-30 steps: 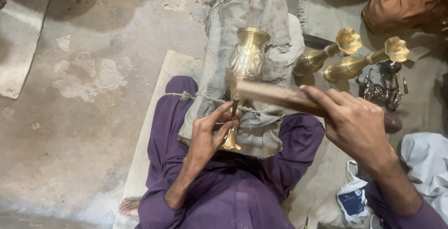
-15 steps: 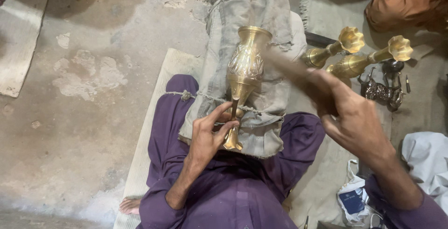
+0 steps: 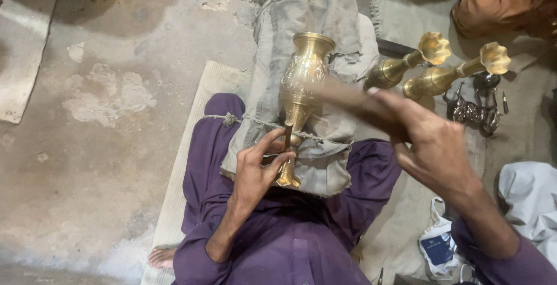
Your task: The person sits on the floor holding a punch against the base of an engraved brass vase and repeatedly strikes the punch with a wooden mallet, working the metal surface. Finished brass vases and figurines lie on the floor beside the work area.
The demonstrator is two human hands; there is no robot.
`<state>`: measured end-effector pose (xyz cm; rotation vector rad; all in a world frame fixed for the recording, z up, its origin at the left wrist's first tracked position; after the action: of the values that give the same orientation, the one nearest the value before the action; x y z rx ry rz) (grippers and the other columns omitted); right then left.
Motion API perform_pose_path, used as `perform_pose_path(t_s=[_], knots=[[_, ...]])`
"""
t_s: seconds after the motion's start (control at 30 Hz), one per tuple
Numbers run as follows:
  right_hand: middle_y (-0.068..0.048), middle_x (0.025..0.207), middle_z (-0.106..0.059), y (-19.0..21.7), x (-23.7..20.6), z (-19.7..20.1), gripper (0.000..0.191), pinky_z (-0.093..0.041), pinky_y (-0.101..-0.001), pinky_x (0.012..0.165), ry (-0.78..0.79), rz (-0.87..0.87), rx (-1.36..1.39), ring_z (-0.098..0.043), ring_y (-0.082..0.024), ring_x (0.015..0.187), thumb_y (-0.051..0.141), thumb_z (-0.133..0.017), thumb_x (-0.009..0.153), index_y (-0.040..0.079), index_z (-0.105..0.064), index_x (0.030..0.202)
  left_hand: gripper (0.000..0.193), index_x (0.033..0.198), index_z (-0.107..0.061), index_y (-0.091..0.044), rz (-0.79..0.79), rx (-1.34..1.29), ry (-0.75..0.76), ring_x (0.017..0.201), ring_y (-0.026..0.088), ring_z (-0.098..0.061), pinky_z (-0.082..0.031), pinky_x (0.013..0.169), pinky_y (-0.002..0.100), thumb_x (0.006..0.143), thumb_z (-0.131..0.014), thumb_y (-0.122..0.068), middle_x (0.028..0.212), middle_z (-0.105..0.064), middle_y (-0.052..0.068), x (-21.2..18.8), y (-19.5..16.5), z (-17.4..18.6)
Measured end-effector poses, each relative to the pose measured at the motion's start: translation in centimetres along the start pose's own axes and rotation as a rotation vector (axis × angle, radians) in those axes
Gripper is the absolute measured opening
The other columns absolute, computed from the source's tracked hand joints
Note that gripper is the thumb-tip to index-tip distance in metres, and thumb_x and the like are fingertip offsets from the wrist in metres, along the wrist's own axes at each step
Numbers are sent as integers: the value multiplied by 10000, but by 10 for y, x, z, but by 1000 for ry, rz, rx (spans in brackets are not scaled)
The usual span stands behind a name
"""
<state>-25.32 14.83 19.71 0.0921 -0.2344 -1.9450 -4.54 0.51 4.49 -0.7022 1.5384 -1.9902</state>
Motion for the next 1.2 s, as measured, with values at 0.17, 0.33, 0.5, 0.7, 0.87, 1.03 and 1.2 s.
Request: perform_pose_path(t_s=[0.17,0.33,0.5,0.7,0.87,1.03,1.2], knots=[[-20,961,-708,7,0,0,803,-595,-397,706,151,77,-370,-708,-220,798,57,-687,719,296,-550,1474,529,1343,-631,-79,-17,29,20,955,206,-802,-677,777,343,853,-825,-128,995,-803,113,0,1,0],[-33,913,-691,7,0,8,738,-577,-382,656,88,42,-320,-699,-219,746,72,-690,823,305,-540,1508,501,1368,-621,-83,-21,-34,23,990,204,-805,-687,797,341,895,-784,-109,1027,-807,109,1,2,1],[-78,1084,-715,0,0,11,729,-601,-391,707,-6,-1,-124,-699,-234,768,98,-663,839,239,-511,1537,523,1366,-621,-86,18,-37,21,982,209,-799,-685,786,340,874,-799,-104,1017,-805,112,1,5,0],[-39,1042,-749,-10,5,-11,625,-631,-383,668,182,68,-381,-721,-192,753,145,-637,920,349,-488,1492,516,1359,-623,-74,15,-28,9,981,207,-802,-686,796,338,874,-796,-105,1024,-806,112,1,6,0],[-38,1087,-714,-23,5,-21,756,-642,-340,700,271,-170,-140,-709,-163,772,154,-619,933,331,-393,1632,528,1337,-629,-67,42,4,-4,948,193,-802,-680,754,335,850,-825,-119,994,-808,109,-1,7,0],[-60,1028,-745,-10,9,-11,631,-626,-403,688,46,65,-208,-699,-191,751,131,-622,953,280,-471,1547,543,1351,-626,-68,14,-35,-21,935,183,-804,-690,768,322,848,-823,-130,983,-803,100,-1,6,-1],[-14,1019,-721,-22,3,-26,685,-636,-331,640,259,-39,-360,-709,-156,719,116,-601,941,374,-434,1554,543,1343,-632,-66,-4,11,-15,930,182,-800,-684,758,325,843,-832,-130,972,-800,97,-2,6,-1]])
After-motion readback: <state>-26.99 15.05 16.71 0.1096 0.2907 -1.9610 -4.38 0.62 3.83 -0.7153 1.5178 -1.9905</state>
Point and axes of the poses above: each hand's wrist, its own x-axis towards the middle knuckle, its own z-axis out of the back of the hand, y = z × x, the point moved 6 cm from there along x, towards the middle knuckle
